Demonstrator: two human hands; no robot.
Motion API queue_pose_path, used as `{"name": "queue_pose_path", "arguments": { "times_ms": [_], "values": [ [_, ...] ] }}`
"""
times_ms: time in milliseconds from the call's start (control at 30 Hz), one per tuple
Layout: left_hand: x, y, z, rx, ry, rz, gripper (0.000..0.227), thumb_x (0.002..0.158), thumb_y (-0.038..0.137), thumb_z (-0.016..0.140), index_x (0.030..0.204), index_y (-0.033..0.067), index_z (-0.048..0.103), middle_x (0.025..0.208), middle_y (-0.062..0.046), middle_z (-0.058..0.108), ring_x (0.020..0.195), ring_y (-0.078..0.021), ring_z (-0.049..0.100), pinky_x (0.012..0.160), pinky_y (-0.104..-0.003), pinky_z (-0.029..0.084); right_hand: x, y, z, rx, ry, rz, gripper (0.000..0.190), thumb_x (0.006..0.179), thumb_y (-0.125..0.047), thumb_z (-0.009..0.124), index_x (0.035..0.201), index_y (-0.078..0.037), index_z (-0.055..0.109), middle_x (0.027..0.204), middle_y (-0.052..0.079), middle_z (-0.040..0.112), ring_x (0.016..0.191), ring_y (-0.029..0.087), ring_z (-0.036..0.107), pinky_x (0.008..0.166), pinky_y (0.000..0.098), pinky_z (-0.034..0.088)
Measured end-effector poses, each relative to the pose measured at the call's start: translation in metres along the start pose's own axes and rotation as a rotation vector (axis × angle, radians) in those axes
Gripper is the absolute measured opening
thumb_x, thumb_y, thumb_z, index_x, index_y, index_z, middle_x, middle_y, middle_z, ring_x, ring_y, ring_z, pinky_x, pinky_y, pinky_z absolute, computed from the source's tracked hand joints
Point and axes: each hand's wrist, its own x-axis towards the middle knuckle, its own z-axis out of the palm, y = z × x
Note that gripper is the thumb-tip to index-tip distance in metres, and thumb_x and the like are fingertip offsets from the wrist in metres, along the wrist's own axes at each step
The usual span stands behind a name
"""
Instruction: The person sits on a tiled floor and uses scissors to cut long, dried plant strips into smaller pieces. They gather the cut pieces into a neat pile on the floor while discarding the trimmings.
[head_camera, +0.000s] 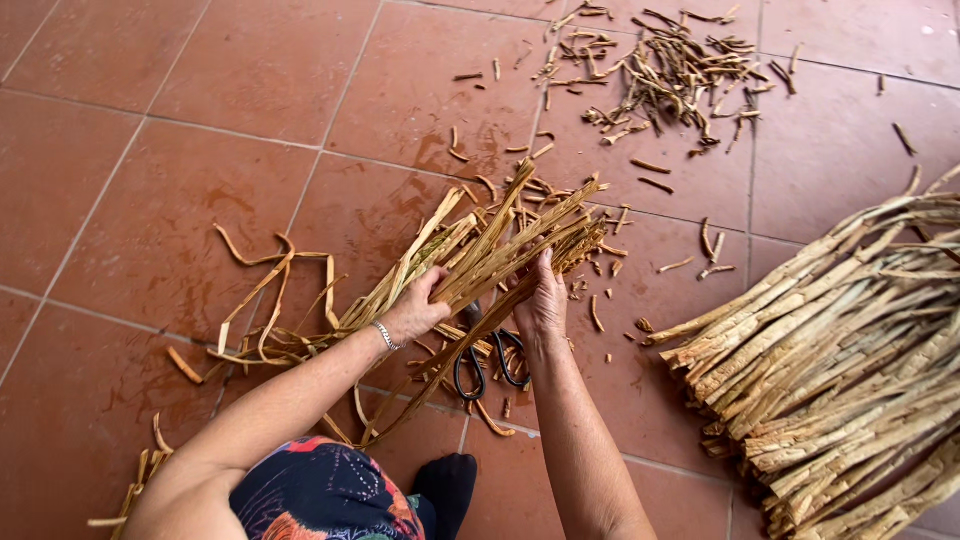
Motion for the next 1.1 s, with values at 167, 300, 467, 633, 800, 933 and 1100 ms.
{"name": "queue_pose_path", "arguments": {
  "times_ms": [167,300,467,633,800,933,1100],
  "values": [
    [0.000,0.006,0.005,-0.308,-0.105,-0.161,0.061,0.077,0.003,0.068,0.136,-0.0004,0.051,0.116,-0.011,0.071,0.102,-0.0165,0.068,0.089,-0.031,0.056,-0.005,-0.009,-0.003,-0.040,-0.005,-0.057,0.022,0.102,-0.032,0.072,0.107,-0.012,0.066,0.096,0.004,0.073,0.084,0.015,0.062,0.067,0.0324,0.046],
    [0.002,0.014,0.004,-0.405,-0.107,-0.166,0.061,0.079,0.005,0.071,0.137,-0.0018,0.051,0.114,-0.012,0.070,0.100,-0.0182,0.068,0.089,-0.032,0.058,-0.022,-0.010,0.013,-0.124,0.002,0.005,0.031,0.093,-0.038,0.072,0.112,-0.013,0.067,0.100,0.005,0.077,0.083,0.013,0.064,0.067,0.0314,0.048],
    [-0.002,0.022,0.008,-0.390,-0.032,-0.166,0.062,0.076,0.003,0.074,0.133,-0.0010,0.050,0.112,-0.013,0.068,0.099,-0.0186,0.068,0.091,-0.034,0.058,-0.028,-0.015,0.024,-0.176,0.029,0.004,0.036,0.086,-0.032,0.077,0.116,-0.016,0.066,0.105,0.005,0.078,0.088,0.017,0.069,0.075,0.0399,0.055],
    [0.003,0.023,0.011,-0.509,0.029,-0.099,0.056,0.080,0.005,0.076,0.131,-0.0014,0.053,0.112,-0.011,0.071,0.100,-0.0156,0.069,0.092,-0.033,0.058,-0.026,-0.009,0.016,-0.179,0.001,0.037,0.032,0.091,-0.026,0.080,0.114,-0.012,0.063,0.108,0.009,0.078,0.090,0.020,0.070,0.080,0.0447,0.056],
    [0.005,0.022,0.015,-0.467,0.030,-0.116,0.055,0.082,0.007,0.078,0.130,0.0015,0.053,0.111,-0.009,0.072,0.099,-0.0154,0.070,0.088,-0.032,0.060,-0.032,0.009,0.010,-0.175,-0.010,0.140,0.033,0.086,-0.027,0.077,0.115,-0.013,0.071,0.103,0.004,0.076,0.090,0.018,0.069,0.081,0.0452,0.055],
    [-0.001,0.022,0.016,-0.507,-0.033,-0.119,0.053,0.082,0.009,0.081,0.129,0.0037,0.056,0.111,-0.008,0.073,0.100,-0.0157,0.070,0.090,-0.032,0.059,-0.028,0.011,0.005,-0.174,0.025,0.099,0.031,0.095,-0.026,0.081,0.118,-0.007,0.071,0.105,0.010,0.071,0.097,0.020,0.065,0.089,0.0468,0.050],
    [-0.002,0.024,0.013,-0.449,-0.041,-0.101,0.050,0.083,0.012,0.082,0.126,0.0048,0.058,0.113,-0.005,0.072,0.105,-0.0134,0.068,0.095,-0.031,0.057,-0.020,-0.003,0.004,-0.045,0.063,0.137,0.030,0.088,-0.029,0.074,0.107,-0.008,0.065,0.113,0.011,0.074,0.108,0.027,0.069,0.096,0.0617,0.052]
  ]
}}
